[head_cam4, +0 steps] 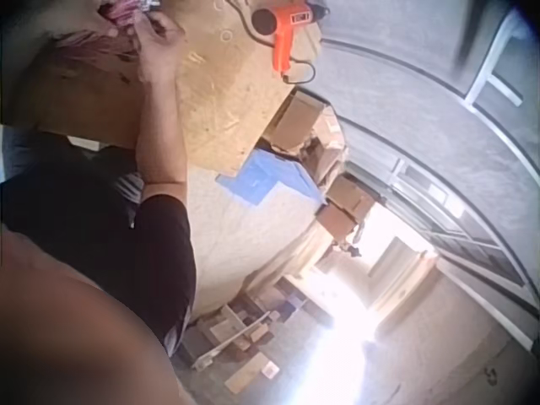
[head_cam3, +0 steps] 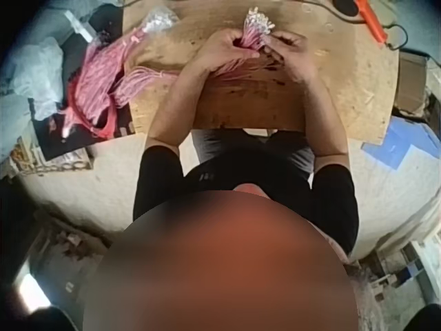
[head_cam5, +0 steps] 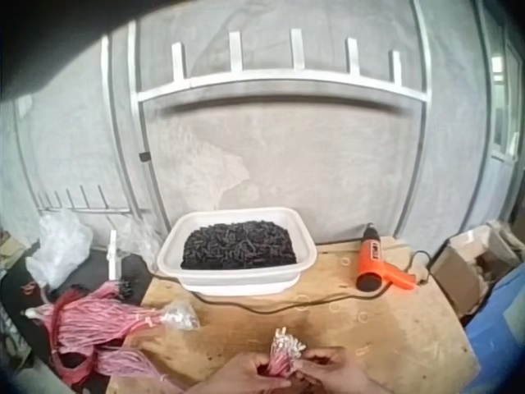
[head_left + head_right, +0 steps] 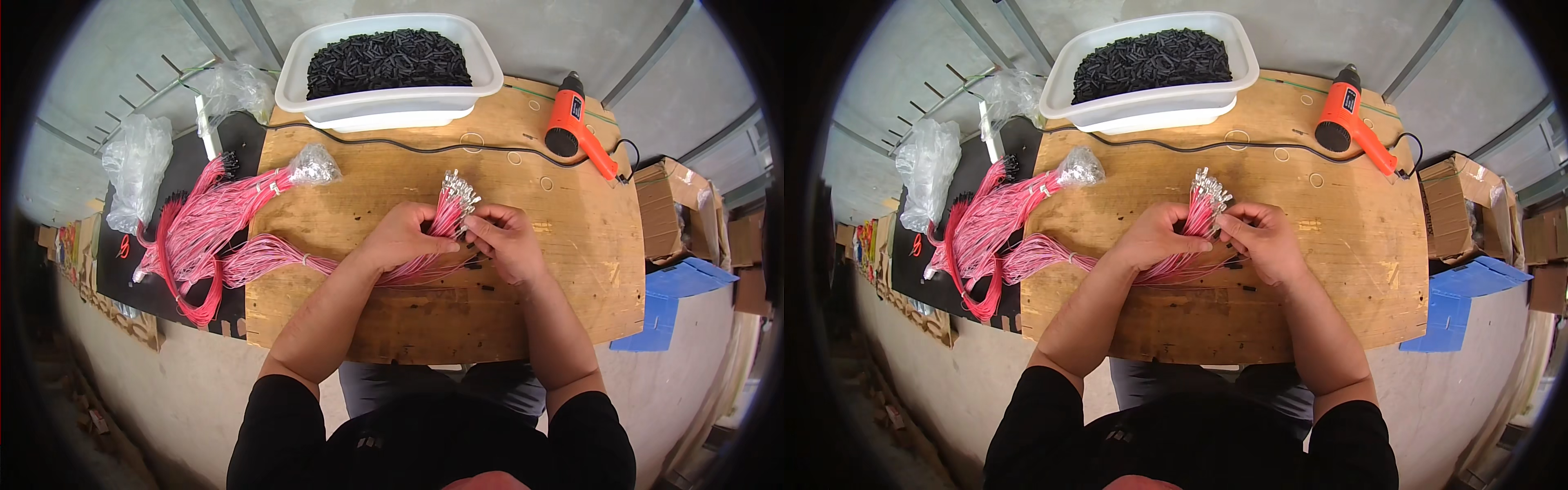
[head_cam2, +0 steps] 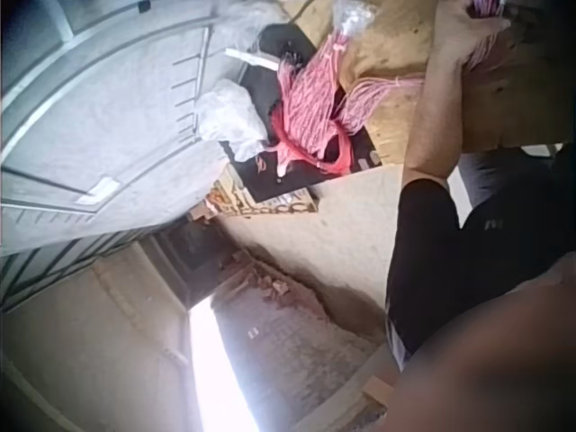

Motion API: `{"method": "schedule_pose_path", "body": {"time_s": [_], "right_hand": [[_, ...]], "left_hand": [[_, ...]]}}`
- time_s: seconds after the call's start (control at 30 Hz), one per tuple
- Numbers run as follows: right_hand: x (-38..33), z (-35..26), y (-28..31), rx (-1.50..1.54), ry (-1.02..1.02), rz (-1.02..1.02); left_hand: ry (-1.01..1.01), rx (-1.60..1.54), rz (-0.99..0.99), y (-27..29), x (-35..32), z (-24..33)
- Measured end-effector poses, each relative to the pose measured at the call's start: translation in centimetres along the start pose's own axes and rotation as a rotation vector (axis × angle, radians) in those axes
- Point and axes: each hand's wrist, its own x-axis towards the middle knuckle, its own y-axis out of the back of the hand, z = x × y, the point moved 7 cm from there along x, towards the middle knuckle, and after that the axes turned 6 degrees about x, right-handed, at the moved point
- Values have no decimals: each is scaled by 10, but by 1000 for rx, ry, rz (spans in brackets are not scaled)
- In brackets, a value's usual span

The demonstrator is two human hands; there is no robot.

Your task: Slide black heat shrink tubes onto the ends of pink wire cables.

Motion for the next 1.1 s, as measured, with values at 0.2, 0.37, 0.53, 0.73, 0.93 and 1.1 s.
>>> {"method": "schedule_pose_path", "body": {"time_s": [0.2, 0.37, 0.53, 0.73, 0.93, 1.1], "right_hand": [[0, -1, 3, -34, 6, -1], [-1, -4, 3, -78, -3, -18], [5, -18, 21, 714, -77, 109], [18, 4, 44, 701, -46, 91], [17, 4, 40, 707, -60, -5], [7, -6, 15, 454, -72, -6]], "left_hand": [[23, -234, 66, 4, -1, -3], [52, -273, 72, 3, -2, -4], [41, -225, 82, 3, -2, -6], [19, -195, 99, 4, 0, -4], [55, -194, 114, 4, -2, -2], [19, -195, 111, 7, -3, -3]]}}
